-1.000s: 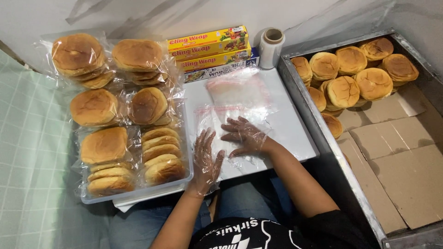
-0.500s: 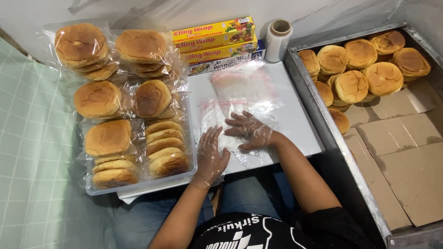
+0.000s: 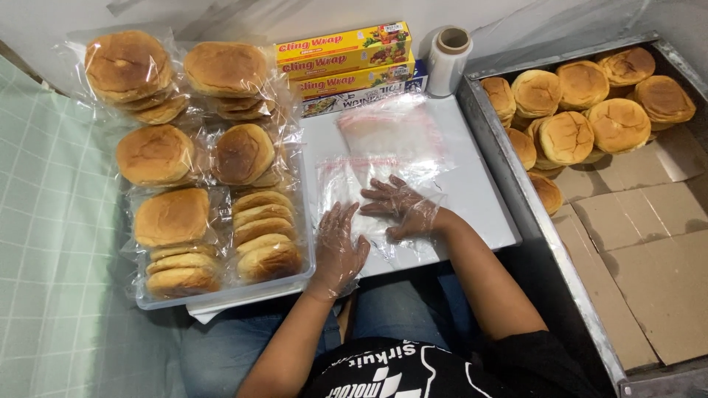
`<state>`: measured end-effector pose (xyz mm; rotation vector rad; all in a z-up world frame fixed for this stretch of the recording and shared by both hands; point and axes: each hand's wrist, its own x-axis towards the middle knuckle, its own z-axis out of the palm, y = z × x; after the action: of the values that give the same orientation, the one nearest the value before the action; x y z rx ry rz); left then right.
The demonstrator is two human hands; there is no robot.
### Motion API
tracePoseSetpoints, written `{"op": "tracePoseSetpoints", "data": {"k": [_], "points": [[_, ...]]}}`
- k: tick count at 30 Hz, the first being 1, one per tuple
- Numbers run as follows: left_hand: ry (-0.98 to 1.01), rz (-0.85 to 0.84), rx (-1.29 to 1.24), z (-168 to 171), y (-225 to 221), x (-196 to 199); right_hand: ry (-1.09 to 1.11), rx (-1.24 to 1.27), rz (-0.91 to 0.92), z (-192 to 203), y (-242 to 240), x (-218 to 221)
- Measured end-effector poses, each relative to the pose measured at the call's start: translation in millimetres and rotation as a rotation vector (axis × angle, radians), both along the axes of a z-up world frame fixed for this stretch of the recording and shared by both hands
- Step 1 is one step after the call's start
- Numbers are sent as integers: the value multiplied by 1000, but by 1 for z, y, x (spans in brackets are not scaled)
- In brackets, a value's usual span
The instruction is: The person picks round buns from a metal tray and places them into clear plastic bags. They seal each bag and set it aside in a stack. The person repeats this process for multiple buns throughout the clip.
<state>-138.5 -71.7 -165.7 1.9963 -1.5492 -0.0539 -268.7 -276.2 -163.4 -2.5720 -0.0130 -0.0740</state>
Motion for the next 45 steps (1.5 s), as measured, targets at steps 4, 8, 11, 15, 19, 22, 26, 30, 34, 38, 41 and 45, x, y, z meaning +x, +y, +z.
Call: {"op": "tracePoseSetpoints", "data": {"k": [4, 8, 11, 15, 19, 22, 26, 30, 34, 38, 41, 45], "points": [[-11, 13, 26, -2, -1, 1, -23, 238, -138, 23, 16, -2], [5, 20, 19, 4, -3, -2, -99, 556, -358, 79, 42, -5], [-54, 17, 36, -5, -4, 1, -208, 425, -302, 33, 21, -3], [-50, 10, -7, -18, -2, 5, -252, 395, -343, 50, 38, -6], [-53, 2, -73, -37, -5, 11, -262, 579, -523, 30, 35, -13], [-57, 25, -89, -41, -7, 12, -314, 568, -580, 0, 9, -7], [-24, 53, -78, -37, -8, 10, -247, 527, -816, -16, -5, 0], [-52, 63, -95, -40, -8, 10, -308, 581, -781, -10, 11, -1], [2, 56, -101, -32, -6, 8, -486, 654, -690, -16, -8, -3], [-6, 71, -82, -21, -5, 3, -797, 372, -549, -23, -19, -3], [-133, 124, -208, -34, -8, 0, -955, 53, -565, -22, -21, 2], [-186, 79, -449, -12, 2, -4, -1016, 81, -840, -28, -20, -4]]}}
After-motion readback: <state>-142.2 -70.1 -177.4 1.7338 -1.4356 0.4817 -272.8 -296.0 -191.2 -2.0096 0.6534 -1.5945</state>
